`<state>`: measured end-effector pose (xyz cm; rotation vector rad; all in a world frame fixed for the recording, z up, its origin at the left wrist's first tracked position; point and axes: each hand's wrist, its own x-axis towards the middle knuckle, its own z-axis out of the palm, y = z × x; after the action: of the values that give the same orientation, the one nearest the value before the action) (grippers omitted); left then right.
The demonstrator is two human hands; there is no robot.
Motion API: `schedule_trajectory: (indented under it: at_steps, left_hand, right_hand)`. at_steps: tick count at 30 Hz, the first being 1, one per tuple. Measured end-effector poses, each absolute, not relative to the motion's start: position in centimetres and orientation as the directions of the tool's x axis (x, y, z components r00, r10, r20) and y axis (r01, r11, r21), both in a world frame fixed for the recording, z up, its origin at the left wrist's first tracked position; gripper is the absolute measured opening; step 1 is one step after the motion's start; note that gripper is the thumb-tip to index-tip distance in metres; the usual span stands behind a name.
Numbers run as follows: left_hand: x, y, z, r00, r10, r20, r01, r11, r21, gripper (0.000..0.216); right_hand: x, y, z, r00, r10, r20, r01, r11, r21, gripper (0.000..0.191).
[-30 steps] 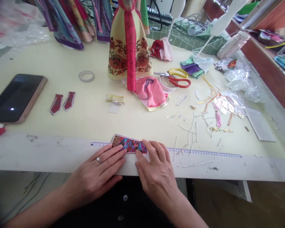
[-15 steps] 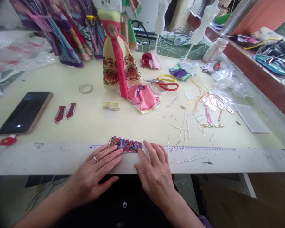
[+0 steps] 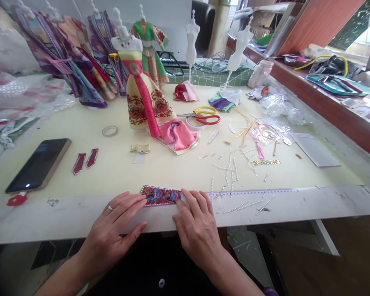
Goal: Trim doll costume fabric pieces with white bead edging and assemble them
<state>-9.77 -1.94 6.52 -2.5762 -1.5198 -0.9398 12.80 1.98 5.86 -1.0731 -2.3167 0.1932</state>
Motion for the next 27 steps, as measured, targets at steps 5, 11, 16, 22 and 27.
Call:
schedule_trajectory:
  at_steps: [5,11,16,22,27]
  left_hand:
    - [-8.5,-0.5,7.2,0.496,0.787,0.368,0.803,-0.577,0.151,0.054]
    - [-6.8,0.7,6.2,0.610,0.762,0.220,0.764,-0.638,0.093,0.070]
    - [-6.1,0.8,4.6,0.582,0.766,0.275,0.784,-0.617,0.060,0.074]
    - [-7.2,0.2,6.3,0.421,0.844,0.332,0.795,-0.520,0.313,0.062]
    - [-9.6,-0.1,7.1,0.358,0.870,0.339,0.831,-0.462,0.310,0.055]
  right_hand:
    - [13.1,1.3,5.7,-0.472,0.707,0.527,0.622,0.691,-0.368,0.030]
    - [13.1,0.4,6.3,-0.402,0.671,0.623,0.584,0.712,-0.390,0.025]
    - [12.6,0.3,6.3,-0.374,0.668,0.643,0.554,0.717,-0.423,0.021]
    - [12.6,0.7,6.1,-0.336,0.640,0.691,0.483,0.747,-0.457,0.024]
    - [13.0,0.9,5.7,-0.291,0.653,0.699,0.473,0.733,-0.488,0.028]
